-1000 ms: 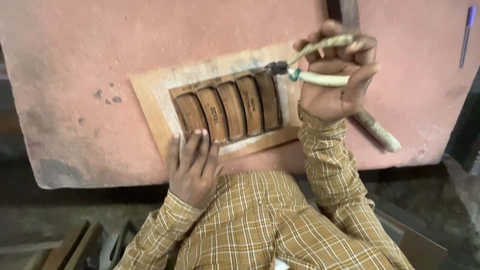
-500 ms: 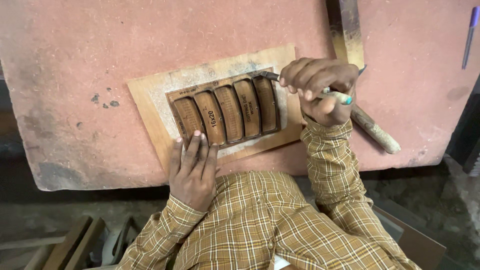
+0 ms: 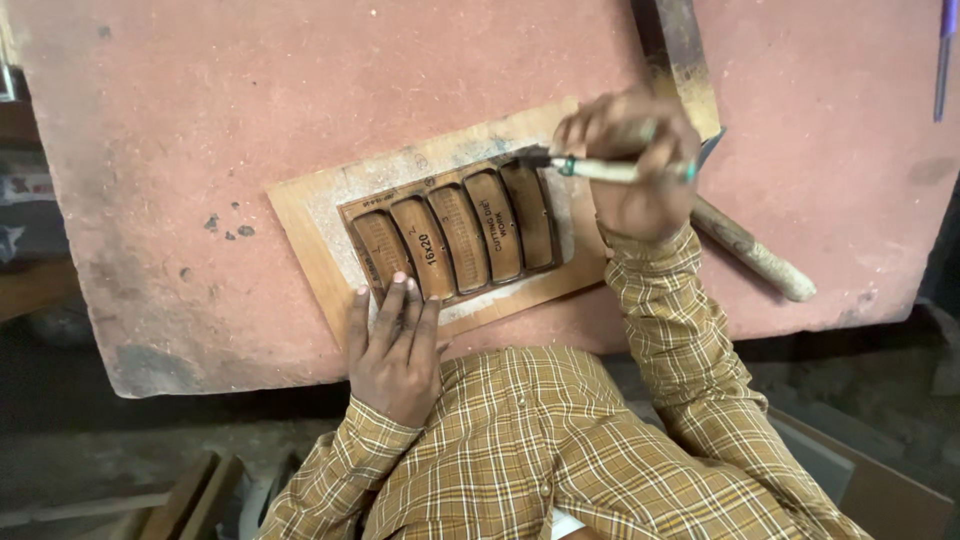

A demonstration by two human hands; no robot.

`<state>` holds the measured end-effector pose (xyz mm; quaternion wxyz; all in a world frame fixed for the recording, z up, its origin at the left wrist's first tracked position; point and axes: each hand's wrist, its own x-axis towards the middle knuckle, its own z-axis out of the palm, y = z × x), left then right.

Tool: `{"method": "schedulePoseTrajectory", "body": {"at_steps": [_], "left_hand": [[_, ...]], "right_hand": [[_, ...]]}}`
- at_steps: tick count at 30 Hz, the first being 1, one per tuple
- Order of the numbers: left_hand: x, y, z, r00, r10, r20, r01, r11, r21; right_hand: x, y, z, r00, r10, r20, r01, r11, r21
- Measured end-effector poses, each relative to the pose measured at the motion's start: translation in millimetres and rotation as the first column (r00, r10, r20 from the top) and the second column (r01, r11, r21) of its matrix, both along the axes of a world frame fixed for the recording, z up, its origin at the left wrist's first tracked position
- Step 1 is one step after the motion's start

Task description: The person places curved wooden blocks one by one into a rectangular wooden frame on the workbench, pressing them to seat them in the recesses. They use a wooden mallet to tap the blocks into place and later use pliers to work on the fitted blocks, arranging the set labeled for cutting die work.

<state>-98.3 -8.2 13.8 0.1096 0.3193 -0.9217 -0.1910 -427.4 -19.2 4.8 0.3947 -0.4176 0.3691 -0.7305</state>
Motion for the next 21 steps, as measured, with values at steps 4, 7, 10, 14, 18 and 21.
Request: {"method": "schedulePoseTrajectory", "body": {"at_steps": [4,7,10,14,18,21], "left_hand": [[0.1,2.0,-2.6,1.000,0.010,-0.009,-0.010,1.000,-0.023],[-0.1,3.2,-4.3,1.000,0.017,-0.005,-0.018,1.000,-0.025],[0.1,3.5,-4.1,1.000,0.011,0.002,-0.011,1.000,-0.011],[-0.2,2.4,-3.8,1.000,0.011,-0.011,-0.011,1.000,-0.008],[-0.8,1.5,-4.2,0.999,0.018,-0.031,-0.018,1.000,-0.005],[-2.2,1.4,-3.0,0.998,0.026,-0.051,-0.026,1.000,0.006]], "right_hand": [[-2.6,6.6,-3.3,0.915,-0.189,0.358,0.149,0.979,0.136],[-2.4,6.9,-1.6,0.874,-0.223,0.431,0.172,0.973,0.155],[2.0,2.9,0.4,0.896,-0.189,0.401,0.145,0.980,0.137],[9.3,-1.4,3.0,0.946,-0.113,0.305,0.094,0.993,0.075],[12.5,-4.5,3.7,0.935,-0.136,0.328,0.112,0.990,0.090],[12.9,-9.0,3.2,0.917,-0.152,0.368,0.137,0.988,0.067]]}}
